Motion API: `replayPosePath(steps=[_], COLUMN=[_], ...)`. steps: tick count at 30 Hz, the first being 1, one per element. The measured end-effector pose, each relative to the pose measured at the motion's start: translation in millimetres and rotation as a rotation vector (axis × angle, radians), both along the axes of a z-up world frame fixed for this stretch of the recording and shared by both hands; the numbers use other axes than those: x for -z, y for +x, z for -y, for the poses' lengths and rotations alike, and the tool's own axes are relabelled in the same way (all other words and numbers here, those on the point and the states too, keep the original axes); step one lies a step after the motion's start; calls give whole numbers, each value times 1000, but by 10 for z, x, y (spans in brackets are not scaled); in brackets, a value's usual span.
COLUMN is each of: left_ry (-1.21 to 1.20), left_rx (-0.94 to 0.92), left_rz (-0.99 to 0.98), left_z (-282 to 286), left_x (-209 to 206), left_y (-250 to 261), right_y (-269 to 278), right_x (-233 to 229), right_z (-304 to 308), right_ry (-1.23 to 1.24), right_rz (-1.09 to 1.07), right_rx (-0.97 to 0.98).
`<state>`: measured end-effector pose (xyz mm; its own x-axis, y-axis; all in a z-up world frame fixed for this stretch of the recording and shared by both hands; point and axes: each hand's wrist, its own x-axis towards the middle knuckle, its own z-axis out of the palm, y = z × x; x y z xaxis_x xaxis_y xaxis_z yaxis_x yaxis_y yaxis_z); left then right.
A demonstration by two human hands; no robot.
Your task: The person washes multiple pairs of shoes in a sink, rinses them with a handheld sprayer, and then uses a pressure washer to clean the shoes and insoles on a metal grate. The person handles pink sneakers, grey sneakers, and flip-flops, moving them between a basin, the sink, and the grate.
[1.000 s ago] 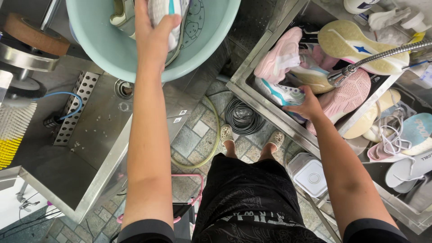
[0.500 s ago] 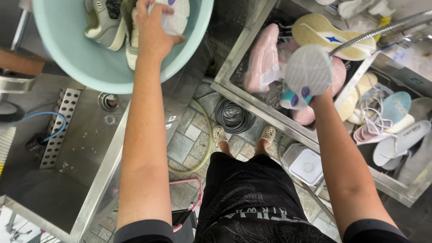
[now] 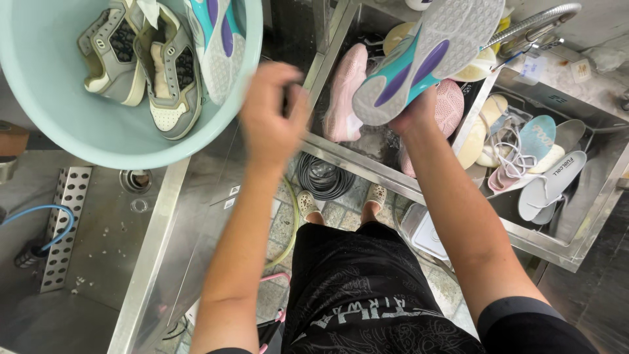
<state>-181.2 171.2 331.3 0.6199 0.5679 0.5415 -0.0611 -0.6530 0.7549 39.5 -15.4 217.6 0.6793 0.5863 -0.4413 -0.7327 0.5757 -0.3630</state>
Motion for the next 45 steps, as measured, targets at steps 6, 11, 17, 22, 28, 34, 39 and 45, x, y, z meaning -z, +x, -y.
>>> replayPosePath(steps=[6, 11, 17, 22, 28, 34, 39, 45], left_ry=[106, -27, 102, 252, 152, -19, -205, -373], left_rx=[229, 171, -44, -138, -295, -556, -686, -699], left_rz=[-141, -202, -81, -293, -454, -419, -703, -1036], left_z=[735, 466, -214, -721, -1356, -2013, -2264, -2071], left_x=[101, 138, -384, -675, -366, 480, 641, 269], left_y=[529, 520, -102, -747, -1437, -1764, -1503, -1181], right_y=[-192, -154, -71, -234, -12, 89, 43, 69], right_x=[-165, -90, 666, 1360, 1821, 1624, 825, -137], right_z=[-170, -102, 286, 471, 454, 417, 325, 488], right_ry=[1, -134, -1302, -1678, -2050, -2005, -1665, -1379], right_rz=[-74, 293, 1132, 1830, 2231, 2310, 2117, 1399], right_rx=[-75, -174, -517, -307, -289, -712, -684, -419])
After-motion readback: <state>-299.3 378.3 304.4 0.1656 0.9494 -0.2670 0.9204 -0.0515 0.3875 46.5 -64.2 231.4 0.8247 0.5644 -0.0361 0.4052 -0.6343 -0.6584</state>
